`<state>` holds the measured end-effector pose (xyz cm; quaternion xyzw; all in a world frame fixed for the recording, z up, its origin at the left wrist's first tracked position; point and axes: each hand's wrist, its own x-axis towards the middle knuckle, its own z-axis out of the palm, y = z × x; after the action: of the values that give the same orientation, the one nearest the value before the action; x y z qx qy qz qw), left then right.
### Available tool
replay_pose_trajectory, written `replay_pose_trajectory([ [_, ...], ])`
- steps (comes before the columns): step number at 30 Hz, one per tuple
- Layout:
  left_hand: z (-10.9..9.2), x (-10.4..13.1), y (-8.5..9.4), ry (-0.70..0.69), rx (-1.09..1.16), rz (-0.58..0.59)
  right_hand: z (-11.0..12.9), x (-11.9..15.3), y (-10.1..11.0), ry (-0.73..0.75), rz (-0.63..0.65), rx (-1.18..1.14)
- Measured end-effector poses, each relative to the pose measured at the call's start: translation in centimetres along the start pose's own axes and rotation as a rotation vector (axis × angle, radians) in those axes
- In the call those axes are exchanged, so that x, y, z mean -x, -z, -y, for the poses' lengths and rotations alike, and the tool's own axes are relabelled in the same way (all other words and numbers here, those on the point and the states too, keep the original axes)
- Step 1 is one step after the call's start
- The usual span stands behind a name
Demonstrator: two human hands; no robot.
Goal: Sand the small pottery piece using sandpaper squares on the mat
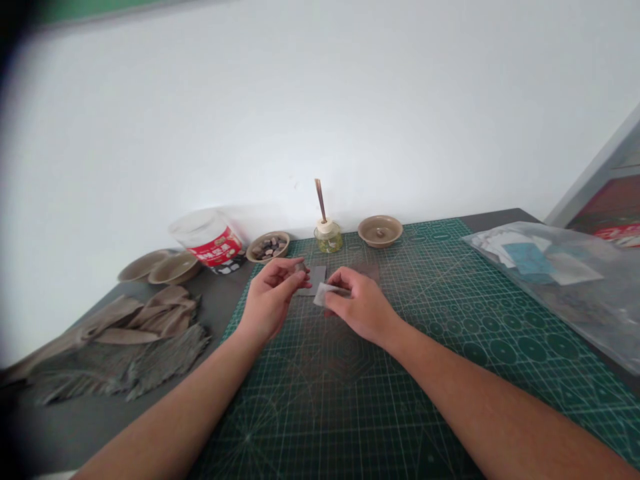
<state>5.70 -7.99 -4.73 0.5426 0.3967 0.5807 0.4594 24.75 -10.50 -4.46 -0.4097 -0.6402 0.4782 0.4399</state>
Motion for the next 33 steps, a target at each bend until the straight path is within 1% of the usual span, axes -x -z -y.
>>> replay_pose_trajectory([
  [2,-0.3,-0.1,0.1,0.021,0.007,0.008,0.0,0.1,-0.2,-0.107,0.145,-0.07],
  [3,-0.5,-0.2,0.2,0.037,0.003,0.028,0.0,0.1,-0.3,-0.136,0.168,-0.088],
  [5,-0.9,-0.2,0.2,0.063,-0.02,0.067,0.0,0.1,-0.4,-0.139,0.126,-0.123],
  [7,-1.5,-0.1,0.2,0.074,-0.071,0.092,0.0,0.0,-0.2,-0.097,0.034,-0.145],
  [9,-1.9,0.0,0.2,0.091,-0.144,0.129,0.0,-0.2,0.2,-0.058,-0.048,-0.121],
  [11,-2.1,0.1,0.2,0.119,-0.2,0.182,0.0,-0.3,0.7,-0.04,-0.094,-0.087],
  [13,-1.9,0.4,0.2,0.141,-0.218,0.227,0.1,-0.4,0.9,-0.025,-0.092,-0.065],
  [18,-0.9,0.9,0.6,0.132,-0.267,0.248,0.4,-0.3,1.0,0.052,-0.014,0.038],
  [20,-0.7,0.9,0.8,0.137,-0.291,0.285,0.4,-0.3,1.0,0.083,-0.005,0.097],
  [23,-0.7,0.9,1.2,0.16,-0.245,0.352,0.4,-0.2,1.0,0.158,0.0,0.174],
  [27,-0.9,0.8,1.4,0.192,-0.15,0.38,0.4,-0.2,1.0,0.268,0.041,0.228],
  [30,-0.8,0.8,1.4,0.221,-0.084,0.386,0.4,-0.1,0.9,0.287,0.031,0.234],
  [33,-0.7,0.8,1.4,0.247,-0.052,0.381,0.4,0.1,0.7,0.257,0.002,0.265],
])
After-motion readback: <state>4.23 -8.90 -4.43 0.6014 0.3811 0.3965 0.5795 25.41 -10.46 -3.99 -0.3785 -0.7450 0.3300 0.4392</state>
